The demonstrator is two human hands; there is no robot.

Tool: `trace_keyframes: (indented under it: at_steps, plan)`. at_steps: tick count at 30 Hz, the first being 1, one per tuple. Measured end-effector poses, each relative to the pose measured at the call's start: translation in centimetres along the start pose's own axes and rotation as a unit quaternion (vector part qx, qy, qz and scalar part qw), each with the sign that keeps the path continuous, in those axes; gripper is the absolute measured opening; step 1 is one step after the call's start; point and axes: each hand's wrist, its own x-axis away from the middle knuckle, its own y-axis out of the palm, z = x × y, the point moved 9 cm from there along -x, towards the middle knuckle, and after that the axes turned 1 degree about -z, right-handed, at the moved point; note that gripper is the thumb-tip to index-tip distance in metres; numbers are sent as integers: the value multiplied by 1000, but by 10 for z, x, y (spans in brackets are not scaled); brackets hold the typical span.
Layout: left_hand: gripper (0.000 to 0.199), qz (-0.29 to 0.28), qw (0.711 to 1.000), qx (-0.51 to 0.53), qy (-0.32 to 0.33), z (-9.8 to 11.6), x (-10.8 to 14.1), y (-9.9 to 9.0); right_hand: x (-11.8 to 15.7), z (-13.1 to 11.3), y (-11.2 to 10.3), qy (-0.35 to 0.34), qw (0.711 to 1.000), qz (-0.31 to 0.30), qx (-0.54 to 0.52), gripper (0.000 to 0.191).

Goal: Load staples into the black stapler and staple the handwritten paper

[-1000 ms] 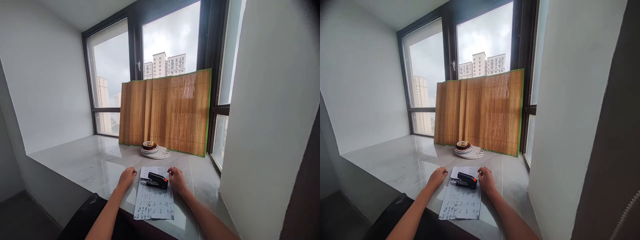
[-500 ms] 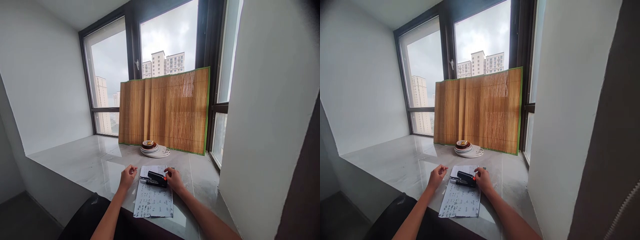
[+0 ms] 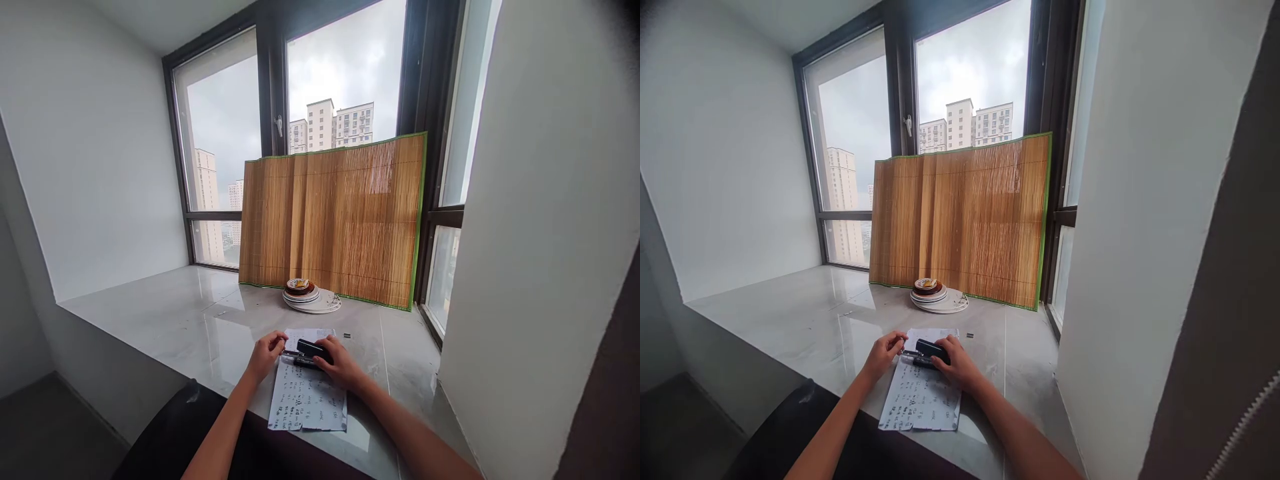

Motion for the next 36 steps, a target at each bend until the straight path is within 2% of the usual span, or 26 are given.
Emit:
trace_keyframes:
  at_steps: [9, 17, 26, 36]
  plan:
    - [40, -29, 999, 24, -4, 4, 3, 8, 0, 0, 4, 2, 1000, -27, 11, 33]
    - [41, -13, 999, -24, 16, 8, 2, 4, 2, -3, 5, 5, 999, -30, 15, 32]
    - [48, -70, 998, 2, -5, 8, 7, 16, 1, 0, 7, 5, 999, -29, 16, 31]
    - [44, -36, 999, 18, -1, 7, 5, 12, 2, 1, 8, 7, 999, -30, 14, 28]
